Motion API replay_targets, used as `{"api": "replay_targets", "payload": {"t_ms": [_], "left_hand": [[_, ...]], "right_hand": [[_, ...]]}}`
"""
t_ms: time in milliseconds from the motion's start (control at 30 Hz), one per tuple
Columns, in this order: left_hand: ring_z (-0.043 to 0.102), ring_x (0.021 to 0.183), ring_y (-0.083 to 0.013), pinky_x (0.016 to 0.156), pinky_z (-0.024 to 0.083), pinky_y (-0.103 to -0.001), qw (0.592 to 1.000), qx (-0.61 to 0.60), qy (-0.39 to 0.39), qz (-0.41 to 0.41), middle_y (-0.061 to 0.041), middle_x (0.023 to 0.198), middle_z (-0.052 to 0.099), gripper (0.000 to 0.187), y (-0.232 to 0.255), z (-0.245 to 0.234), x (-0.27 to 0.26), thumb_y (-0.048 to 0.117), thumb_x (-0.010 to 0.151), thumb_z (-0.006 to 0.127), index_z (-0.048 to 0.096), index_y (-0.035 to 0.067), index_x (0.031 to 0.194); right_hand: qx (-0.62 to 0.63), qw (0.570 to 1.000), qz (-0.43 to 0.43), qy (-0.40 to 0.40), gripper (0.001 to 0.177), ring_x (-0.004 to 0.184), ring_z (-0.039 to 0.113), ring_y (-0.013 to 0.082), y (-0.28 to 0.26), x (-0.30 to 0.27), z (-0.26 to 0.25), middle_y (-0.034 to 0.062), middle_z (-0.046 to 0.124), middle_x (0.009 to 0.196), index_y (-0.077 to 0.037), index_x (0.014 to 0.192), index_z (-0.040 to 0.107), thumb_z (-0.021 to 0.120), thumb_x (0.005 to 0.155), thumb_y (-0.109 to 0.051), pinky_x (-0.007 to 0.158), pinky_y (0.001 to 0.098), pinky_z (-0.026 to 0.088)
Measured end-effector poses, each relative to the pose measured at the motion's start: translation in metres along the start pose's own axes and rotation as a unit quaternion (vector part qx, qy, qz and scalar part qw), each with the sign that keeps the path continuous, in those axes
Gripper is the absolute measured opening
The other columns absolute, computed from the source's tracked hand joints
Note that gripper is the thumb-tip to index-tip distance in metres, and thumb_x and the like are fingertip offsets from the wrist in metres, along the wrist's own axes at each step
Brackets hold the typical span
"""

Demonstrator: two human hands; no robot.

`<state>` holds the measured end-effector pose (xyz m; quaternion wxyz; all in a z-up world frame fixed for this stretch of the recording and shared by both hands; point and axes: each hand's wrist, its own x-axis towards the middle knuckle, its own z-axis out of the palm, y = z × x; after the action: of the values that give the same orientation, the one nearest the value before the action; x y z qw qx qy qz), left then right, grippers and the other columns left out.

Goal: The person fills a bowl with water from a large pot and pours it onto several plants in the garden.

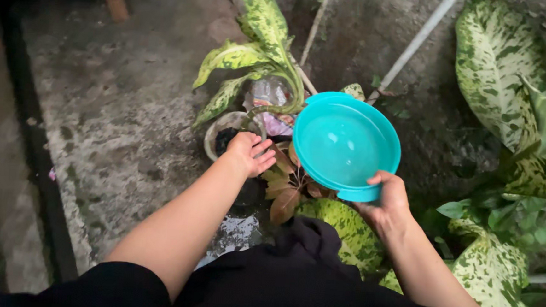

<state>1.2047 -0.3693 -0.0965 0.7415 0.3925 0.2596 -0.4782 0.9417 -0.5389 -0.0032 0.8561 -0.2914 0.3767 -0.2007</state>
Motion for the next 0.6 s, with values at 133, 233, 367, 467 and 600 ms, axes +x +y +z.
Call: {"api": "replay_targets", "payload": {"t_ms": [133,233,367,467,600], "left_hand": [[0.059,0.126,-0.0365,0.108,0.047,-0.054,0.999,0.032,-0.013,-0.012,-0.009,0.134,0.066,0.035,0.027,0.019,0.053,0.021,0.098,0.047,0.057,0.010,0.130],[0.060,0.123,-0.0353,0.105,0.047,-0.052,0.998,0.059,-0.013,-0.015,-0.008,0.130,0.067,0.031,0.053,0.034,0.106,0.021,0.098,0.048,0.058,0.012,0.126],[0.059,0.120,-0.0317,0.100,0.047,-0.050,0.992,0.119,-0.002,-0.045,-0.002,0.126,0.066,0.031,0.095,0.044,0.168,0.028,0.098,0.047,0.062,0.018,0.123],[0.064,0.110,-0.0331,0.091,0.052,-0.051,0.984,0.180,-0.014,-0.014,-0.006,0.119,0.065,0.021,0.129,0.047,0.215,0.026,0.099,0.048,0.057,0.016,0.115],[0.067,0.100,-0.0277,0.082,0.056,-0.047,0.980,0.200,0.010,-0.006,-0.002,0.108,0.068,0.021,0.154,0.053,0.269,0.027,0.098,0.050,0.064,0.020,0.111]], "right_hand": [[-0.004,1.000,0.002,0.023,0.076,0.121,0.060,0.0441,-0.005,0.026,0.028,0.0206,0.059,0.132,0.001,0.137,0.048,0.047,0.061,-0.001,0.100,0.0639,0.053],[-0.022,1.000,0.002,0.007,0.071,0.116,0.060,0.0452,-0.004,0.049,0.046,0.0219,0.061,0.127,0.003,0.133,0.050,0.051,0.062,-0.004,0.094,0.0648,0.054],[-0.037,0.999,-0.017,0.028,0.072,0.113,0.061,0.0439,-0.001,0.076,0.079,0.0194,0.062,0.123,-0.002,0.132,0.052,0.050,0.061,-0.005,0.092,0.0639,0.055],[-0.028,0.996,-0.021,0.088,0.067,0.114,0.062,0.0422,0.001,0.098,0.101,0.0180,0.060,0.121,-0.001,0.129,0.051,0.051,0.062,-0.004,0.093,0.0624,0.057],[-0.009,0.995,-0.026,0.097,0.059,0.104,0.065,0.0414,0.001,0.129,0.131,0.0190,0.062,0.112,0.001,0.121,0.053,0.053,0.062,-0.003,0.090,0.0613,0.059]]}}
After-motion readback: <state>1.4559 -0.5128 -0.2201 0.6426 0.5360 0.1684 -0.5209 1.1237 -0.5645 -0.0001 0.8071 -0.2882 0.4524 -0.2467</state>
